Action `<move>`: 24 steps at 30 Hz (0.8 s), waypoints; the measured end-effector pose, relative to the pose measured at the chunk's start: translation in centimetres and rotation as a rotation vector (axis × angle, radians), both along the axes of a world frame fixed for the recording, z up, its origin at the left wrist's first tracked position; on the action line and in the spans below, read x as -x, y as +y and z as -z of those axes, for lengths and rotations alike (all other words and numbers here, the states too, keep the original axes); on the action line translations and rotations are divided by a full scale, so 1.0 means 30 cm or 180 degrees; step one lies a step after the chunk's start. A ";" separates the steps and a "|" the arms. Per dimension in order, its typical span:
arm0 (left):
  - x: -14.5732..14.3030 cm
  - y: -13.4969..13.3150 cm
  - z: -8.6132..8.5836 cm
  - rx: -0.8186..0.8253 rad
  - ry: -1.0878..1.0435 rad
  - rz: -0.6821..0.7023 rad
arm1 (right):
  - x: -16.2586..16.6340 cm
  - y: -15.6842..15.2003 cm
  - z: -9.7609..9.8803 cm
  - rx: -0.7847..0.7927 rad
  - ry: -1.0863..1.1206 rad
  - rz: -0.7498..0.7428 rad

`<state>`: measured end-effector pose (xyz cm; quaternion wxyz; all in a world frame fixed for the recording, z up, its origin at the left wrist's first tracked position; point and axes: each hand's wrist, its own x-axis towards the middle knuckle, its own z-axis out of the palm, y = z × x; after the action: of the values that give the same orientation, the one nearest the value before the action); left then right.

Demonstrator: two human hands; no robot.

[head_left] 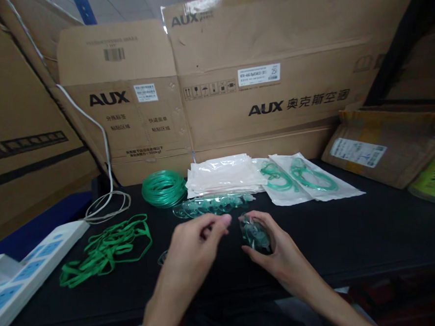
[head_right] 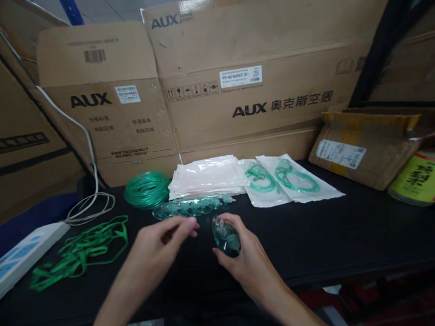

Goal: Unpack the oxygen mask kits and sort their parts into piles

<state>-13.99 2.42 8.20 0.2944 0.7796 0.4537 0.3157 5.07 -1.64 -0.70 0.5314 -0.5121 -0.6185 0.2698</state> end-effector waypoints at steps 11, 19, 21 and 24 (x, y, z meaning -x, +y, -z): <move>-0.067 0.038 0.096 0.0744 -0.0748 0.0663 | 0.007 -0.015 -0.034 -0.0304 -0.0176 -0.0094; -0.059 0.079 0.122 0.0894 -0.1061 0.0996 | -0.006 -0.004 -0.038 0.0148 0.0719 -0.0139; -0.058 0.088 0.130 0.1092 -0.1062 0.1065 | -0.009 -0.004 -0.039 0.0026 0.0703 -0.0065; -0.058 0.101 0.145 0.1559 -0.1150 0.1052 | -0.010 -0.006 -0.041 -0.0182 0.0571 -0.0033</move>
<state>-12.25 5.44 3.84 0.5955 0.6802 0.3242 0.2784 5.36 -1.83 0.54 0.5977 -0.4672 -0.5785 0.2995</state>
